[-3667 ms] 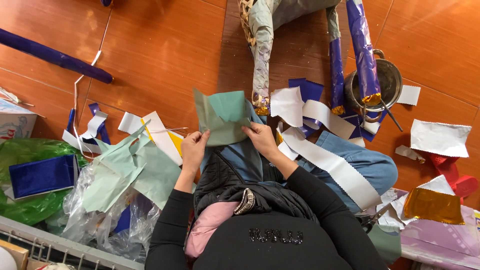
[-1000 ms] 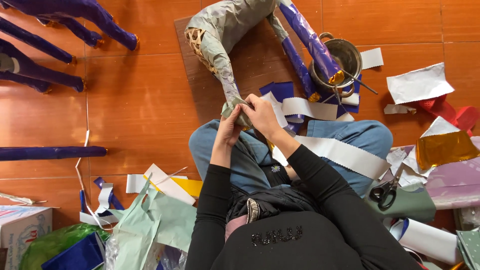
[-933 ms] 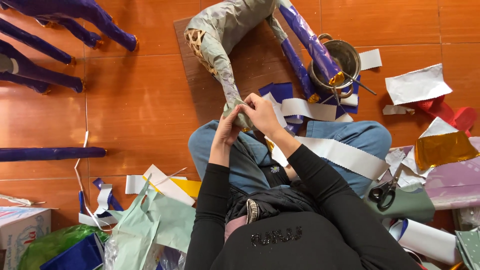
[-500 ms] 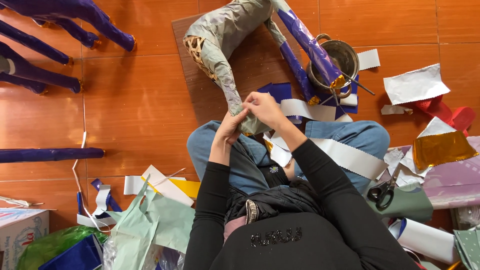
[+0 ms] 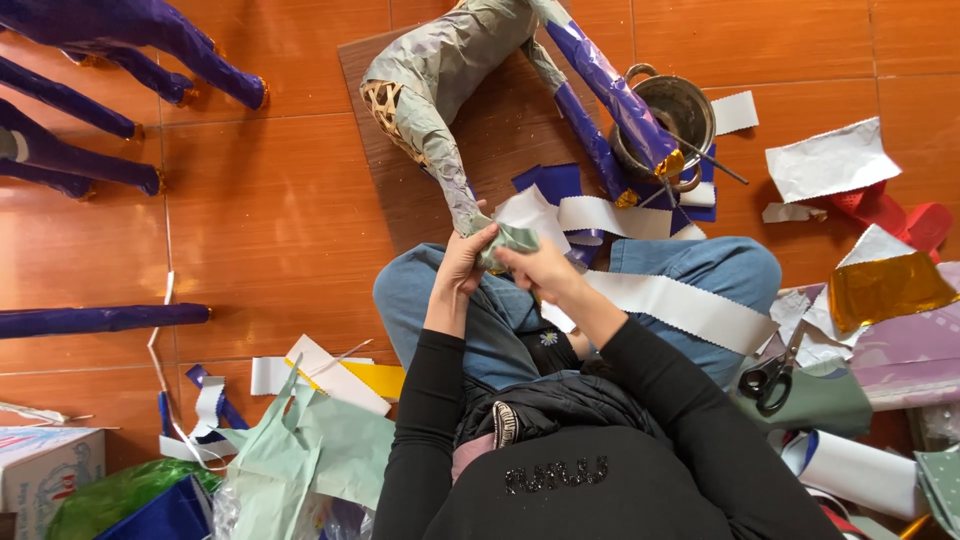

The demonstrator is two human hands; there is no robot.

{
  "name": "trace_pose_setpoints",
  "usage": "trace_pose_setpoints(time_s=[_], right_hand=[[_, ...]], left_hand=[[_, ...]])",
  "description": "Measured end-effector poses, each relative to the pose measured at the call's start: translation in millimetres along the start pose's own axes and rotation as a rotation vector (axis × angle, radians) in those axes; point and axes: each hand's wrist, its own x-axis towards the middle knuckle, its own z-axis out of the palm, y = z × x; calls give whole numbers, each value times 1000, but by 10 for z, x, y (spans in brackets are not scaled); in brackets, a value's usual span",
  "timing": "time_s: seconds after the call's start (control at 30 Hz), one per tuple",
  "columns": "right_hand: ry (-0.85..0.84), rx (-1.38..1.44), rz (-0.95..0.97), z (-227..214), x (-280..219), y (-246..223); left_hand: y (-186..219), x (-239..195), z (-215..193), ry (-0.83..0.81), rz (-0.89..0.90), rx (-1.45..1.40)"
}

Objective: The person is wrapping a bamboo giraffe structure with colored paper and foil strips, applying glue to the frame first.

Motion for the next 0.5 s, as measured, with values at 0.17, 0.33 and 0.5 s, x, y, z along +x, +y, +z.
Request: trace_pose_setpoints(time_s=[0.17, 0.33, 0.5], right_hand=[[-3, 49, 72, -20, 357, -17], [9, -199, -19, 103, 347, -207], [-156, -129, -66, 63, 199, -257]], left_hand=[[50, -91, 51, 1, 22, 46], [-12, -77, -34, -63, -2, 60], [-69, 99, -266, -29, -2, 20]])
